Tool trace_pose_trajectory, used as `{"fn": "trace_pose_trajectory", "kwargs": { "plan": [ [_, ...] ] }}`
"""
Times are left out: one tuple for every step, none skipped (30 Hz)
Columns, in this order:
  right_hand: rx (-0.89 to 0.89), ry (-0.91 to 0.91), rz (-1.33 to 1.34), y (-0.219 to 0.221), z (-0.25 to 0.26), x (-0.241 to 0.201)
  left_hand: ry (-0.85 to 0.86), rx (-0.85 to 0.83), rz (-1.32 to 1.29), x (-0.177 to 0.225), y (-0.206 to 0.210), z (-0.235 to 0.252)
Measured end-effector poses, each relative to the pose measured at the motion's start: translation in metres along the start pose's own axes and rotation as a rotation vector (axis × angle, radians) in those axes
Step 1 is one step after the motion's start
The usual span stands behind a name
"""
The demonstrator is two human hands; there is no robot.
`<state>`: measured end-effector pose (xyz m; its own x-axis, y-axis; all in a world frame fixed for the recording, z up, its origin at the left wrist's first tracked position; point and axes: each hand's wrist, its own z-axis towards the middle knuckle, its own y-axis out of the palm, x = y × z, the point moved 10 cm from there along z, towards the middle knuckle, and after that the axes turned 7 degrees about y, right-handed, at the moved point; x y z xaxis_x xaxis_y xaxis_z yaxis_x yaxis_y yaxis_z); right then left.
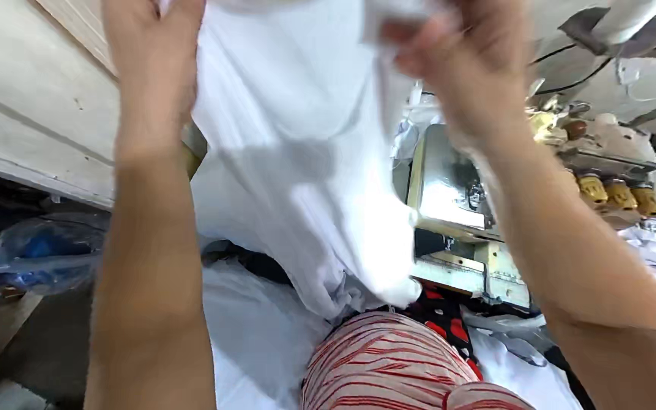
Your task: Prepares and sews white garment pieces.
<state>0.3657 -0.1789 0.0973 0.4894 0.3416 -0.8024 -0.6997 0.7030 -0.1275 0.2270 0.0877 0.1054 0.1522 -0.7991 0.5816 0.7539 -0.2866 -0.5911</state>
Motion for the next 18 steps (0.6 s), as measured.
{"fn": "trace_pose_trajectory", "kwargs": {
  "plan": [
    [-0.09,0.058,-0.074,0.019,-0.011,0.025,-0.059,-0.037,0.024,-0.034,0.015,-0.006],
    [-0.156,0.142,-0.133,0.035,-0.027,0.049,-0.113,-0.1,0.063,-0.066,0.031,-0.017],
    [-0.198,0.224,-0.177,0.046,-0.046,0.07,-0.135,-0.16,0.105,-0.088,0.048,-0.033],
    [-0.234,0.291,-0.21,0.053,-0.067,0.089,-0.122,-0.216,0.137,-0.098,0.065,-0.051],
    [-0.262,0.348,-0.246,0.057,-0.091,0.105,-0.096,-0.283,0.14,-0.097,0.083,-0.072],
    [-0.274,0.395,-0.274,0.059,-0.112,0.123,-0.065,-0.363,0.118,-0.09,0.104,-0.094],
    [-0.276,0.444,-0.302,0.06,-0.132,0.142,-0.016,-0.445,0.08,-0.077,0.125,-0.118],
    [-0.267,0.494,-0.331,0.058,-0.15,0.161,0.063,-0.5,0.035,-0.06,0.145,-0.141],
    [-0.247,0.529,-0.375,0.055,-0.164,0.176,0.169,-0.522,-0.027,-0.041,0.163,-0.163],
    [-0.227,0.555,-0.427,0.053,-0.175,0.188,0.273,-0.53,-0.099,-0.025,0.179,-0.183],
    [-0.204,0.566,-0.471,0.051,-0.182,0.195,0.346,-0.543,-0.167,-0.011,0.194,-0.2],
    [-0.179,0.56,-0.504,0.05,-0.186,0.201,0.374,-0.593,-0.208,-0.002,0.21,-0.213],
    [-0.163,0.558,-0.525,0.051,-0.189,0.206,0.356,-0.685,-0.207,0.001,0.227,-0.225],
    [-0.156,0.557,-0.537,0.052,-0.191,0.211,0.306,-0.813,-0.168,0.001,0.243,-0.237],
    [-0.156,0.568,-0.55,0.053,-0.194,0.217,0.235,-0.954,-0.108,-0.002,0.256,-0.247],
    [-0.148,0.561,-0.569,0.054,-0.196,0.22,0.185,-1.053,-0.05,-0.003,0.264,-0.255],
    [-0.129,0.547,-0.585,0.053,-0.198,0.222,0.167,-1.099,-0.002,-0.003,0.268,-0.258],
    [-0.103,0.545,-0.59,0.051,-0.2,0.223,0.156,-1.117,0.017,-0.003,0.269,-0.259]
  ]
}}
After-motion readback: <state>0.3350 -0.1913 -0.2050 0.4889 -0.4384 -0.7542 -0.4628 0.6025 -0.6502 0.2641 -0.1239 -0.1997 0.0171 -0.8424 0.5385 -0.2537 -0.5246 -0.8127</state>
